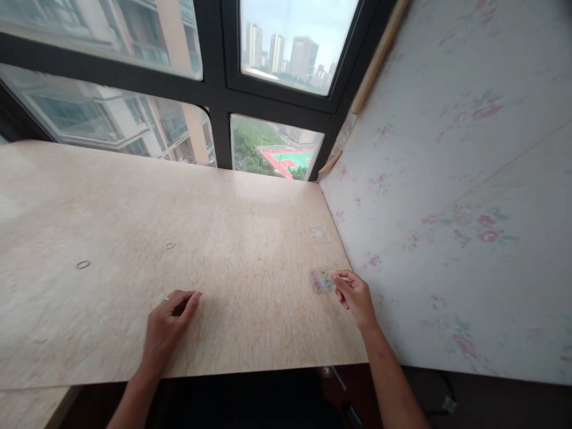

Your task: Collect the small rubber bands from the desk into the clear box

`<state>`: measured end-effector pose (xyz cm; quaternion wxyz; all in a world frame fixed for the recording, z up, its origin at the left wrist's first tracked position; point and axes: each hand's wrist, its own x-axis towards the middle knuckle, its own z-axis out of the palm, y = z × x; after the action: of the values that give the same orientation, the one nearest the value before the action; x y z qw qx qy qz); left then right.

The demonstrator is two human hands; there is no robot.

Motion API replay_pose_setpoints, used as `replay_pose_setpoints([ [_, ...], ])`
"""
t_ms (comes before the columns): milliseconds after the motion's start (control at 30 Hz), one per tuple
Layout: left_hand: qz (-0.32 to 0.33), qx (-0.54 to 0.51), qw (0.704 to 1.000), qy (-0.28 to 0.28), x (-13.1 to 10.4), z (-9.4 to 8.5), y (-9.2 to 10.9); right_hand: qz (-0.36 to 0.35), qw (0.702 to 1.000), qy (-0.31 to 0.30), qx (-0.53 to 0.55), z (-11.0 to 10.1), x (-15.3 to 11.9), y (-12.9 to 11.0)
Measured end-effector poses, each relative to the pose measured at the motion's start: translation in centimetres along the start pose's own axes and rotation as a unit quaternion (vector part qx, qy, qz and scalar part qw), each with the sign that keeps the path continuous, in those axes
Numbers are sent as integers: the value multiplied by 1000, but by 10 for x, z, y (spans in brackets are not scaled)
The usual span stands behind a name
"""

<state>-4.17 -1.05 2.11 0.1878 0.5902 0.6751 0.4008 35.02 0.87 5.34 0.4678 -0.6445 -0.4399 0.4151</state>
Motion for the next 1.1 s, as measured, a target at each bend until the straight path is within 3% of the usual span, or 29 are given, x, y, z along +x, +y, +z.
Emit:
replay_pose_setpoints([
  [133, 0, 8, 1000, 1, 1, 1, 2, -9, 994, 24, -103, -17, 6, 9],
  [367, -7, 29, 1000, -3, 0, 2, 0, -57, 971, 23, -232, -21, 12, 19],
  [633, -5, 30, 1000, 1, 0, 2, 2, 4, 978, 33, -205, -30, 7, 20],
  [800, -10, 21, 1000, -1, -1, 4, 1, 35, 976, 6, -213, -28, -3, 27],
  [1100, -15, 10, 1000, -3, -1, 5, -1, 21, 971, 27, -237, -28, -12, 27],
])
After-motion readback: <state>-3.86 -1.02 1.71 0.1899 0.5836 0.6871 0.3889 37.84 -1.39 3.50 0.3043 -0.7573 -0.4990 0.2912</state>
